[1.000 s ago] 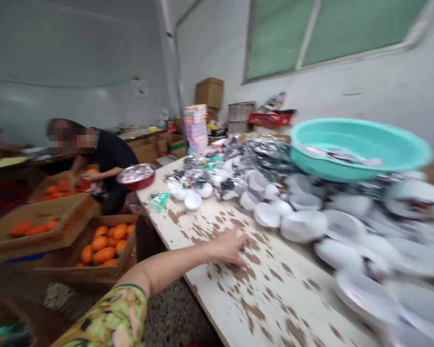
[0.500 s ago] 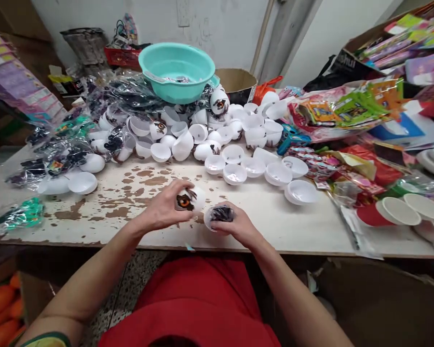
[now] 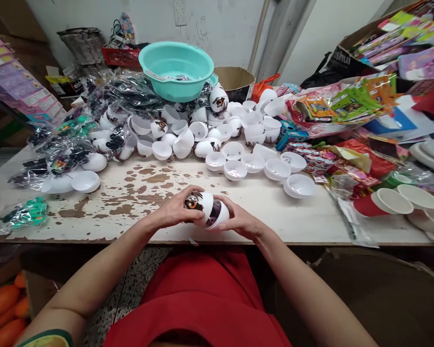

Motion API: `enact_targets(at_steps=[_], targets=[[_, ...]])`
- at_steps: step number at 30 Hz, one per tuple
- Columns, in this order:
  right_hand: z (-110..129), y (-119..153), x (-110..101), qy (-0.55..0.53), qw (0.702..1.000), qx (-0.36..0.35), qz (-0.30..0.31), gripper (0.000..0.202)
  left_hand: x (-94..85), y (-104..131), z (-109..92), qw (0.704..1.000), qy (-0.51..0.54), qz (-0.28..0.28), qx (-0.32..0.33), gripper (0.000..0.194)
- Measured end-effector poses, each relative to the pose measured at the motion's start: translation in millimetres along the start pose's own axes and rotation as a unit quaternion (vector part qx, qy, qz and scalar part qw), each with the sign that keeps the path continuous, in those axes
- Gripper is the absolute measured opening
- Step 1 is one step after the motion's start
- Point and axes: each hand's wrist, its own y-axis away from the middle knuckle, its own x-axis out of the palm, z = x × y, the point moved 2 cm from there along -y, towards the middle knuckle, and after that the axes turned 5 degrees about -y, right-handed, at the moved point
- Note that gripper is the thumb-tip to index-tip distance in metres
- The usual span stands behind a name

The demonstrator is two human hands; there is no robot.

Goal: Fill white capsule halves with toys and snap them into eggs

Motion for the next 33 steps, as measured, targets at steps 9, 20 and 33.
enact_targets(at_steps=[9,20,33], targets=[[-20.9,3.6,13.7,0.034,0.996,-0.057,-0.061,0.066,2.8,11.6,-7.7,0.984,-0.140,0.006,0.109,0.058],[3.3,14.3,20.7,0.021,0.986,-0.108,-0.125,0.099,9.0,15.5,-9.4,0.999,0.049,0.009,0.017,0.063],[40.2,18.3,36.1,0.131,0.975,-0.069,-0.166,0.092,7.4,7.5,-22.2,0.985,0.162,0.056,-0.011,0.062]])
